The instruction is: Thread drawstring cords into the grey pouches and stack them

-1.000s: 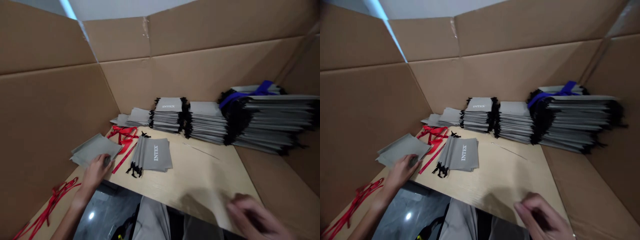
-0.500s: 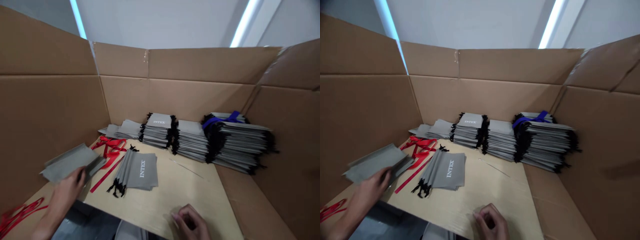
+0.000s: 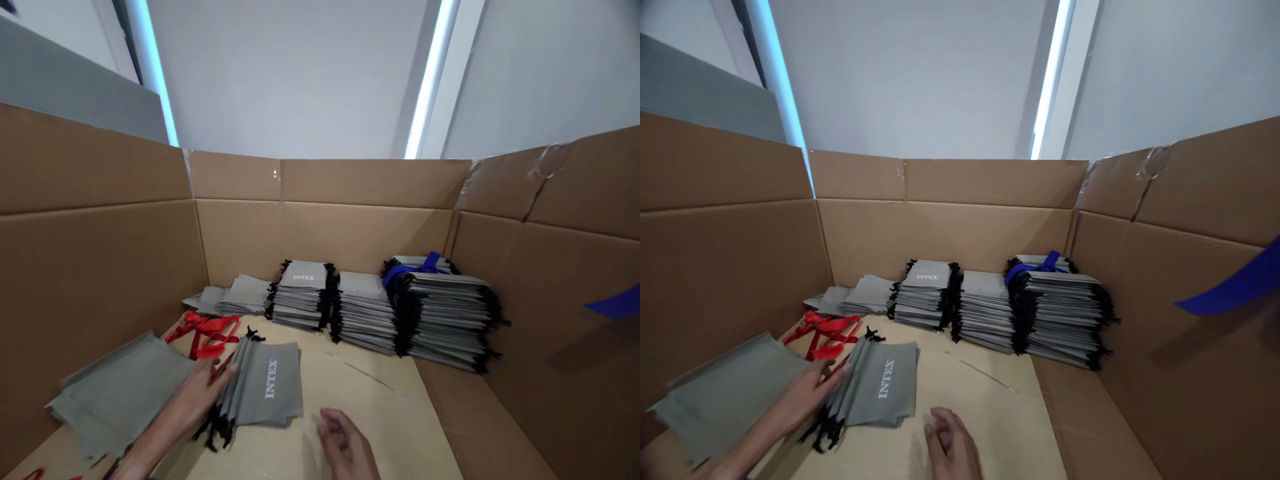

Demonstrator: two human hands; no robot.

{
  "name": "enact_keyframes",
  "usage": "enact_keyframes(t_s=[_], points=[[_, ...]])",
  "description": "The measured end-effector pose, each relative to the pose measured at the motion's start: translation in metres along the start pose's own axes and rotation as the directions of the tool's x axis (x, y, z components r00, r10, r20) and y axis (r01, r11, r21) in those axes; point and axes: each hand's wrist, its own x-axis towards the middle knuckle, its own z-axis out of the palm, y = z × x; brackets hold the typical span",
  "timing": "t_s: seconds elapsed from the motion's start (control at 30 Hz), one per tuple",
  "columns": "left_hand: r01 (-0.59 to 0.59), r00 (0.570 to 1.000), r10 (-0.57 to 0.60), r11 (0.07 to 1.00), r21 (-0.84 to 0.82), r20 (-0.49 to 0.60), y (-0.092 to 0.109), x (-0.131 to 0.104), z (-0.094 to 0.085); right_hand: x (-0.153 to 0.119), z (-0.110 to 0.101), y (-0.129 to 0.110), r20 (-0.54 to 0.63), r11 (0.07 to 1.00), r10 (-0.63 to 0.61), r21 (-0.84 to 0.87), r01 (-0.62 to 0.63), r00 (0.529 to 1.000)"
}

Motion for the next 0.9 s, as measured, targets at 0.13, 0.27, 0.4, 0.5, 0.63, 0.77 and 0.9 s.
enact_keyframes(t_s=[0.13,0.27,0.4,0.5,0.63,0.77,0.9], points=[[0.0,1.0,-0.002,0.996,0.086,0.02,0.003,0.011,0.036,0.034,0.034,-0.031,0.007,1.0,-0.025,0.01,0.025,1.0],[-0.023,0.997,0.015,0.994,0.103,0.079,-0.006,0.014,0.053,0.04,0.063,-0.031,0.042,0.999,-0.029,0.035,0.028,0.999],[-0.022,0.986,-0.007,0.985,0.17,0.168,-0.006,0.017,0.048,0.03,0.074,-0.006,0.05,0.996,-0.068,0.057,0.065,0.996],[-0.024,0.975,-0.02,0.981,0.192,0.223,-0.006,0.022,0.044,0.025,0.082,0.01,0.052,0.994,-0.099,0.057,0.096,0.994],[-0.007,0.973,-0.04,0.979,0.204,0.226,-0.004,0.026,0.046,0.021,0.092,0.013,0.049,0.992,-0.122,0.046,0.12,0.991],[-0.032,0.988,-0.008,0.966,0.257,0.154,-0.004,0.019,0.03,0.014,0.074,0.006,0.057,0.995,-0.037,0.093,0.032,0.998],[0.003,1.0,-0.008,0.937,0.35,0.013,-0.029,-0.003,-0.009,0.005,0.034,0.009,0.008,0.975,0.136,0.174,-0.135,0.991]])
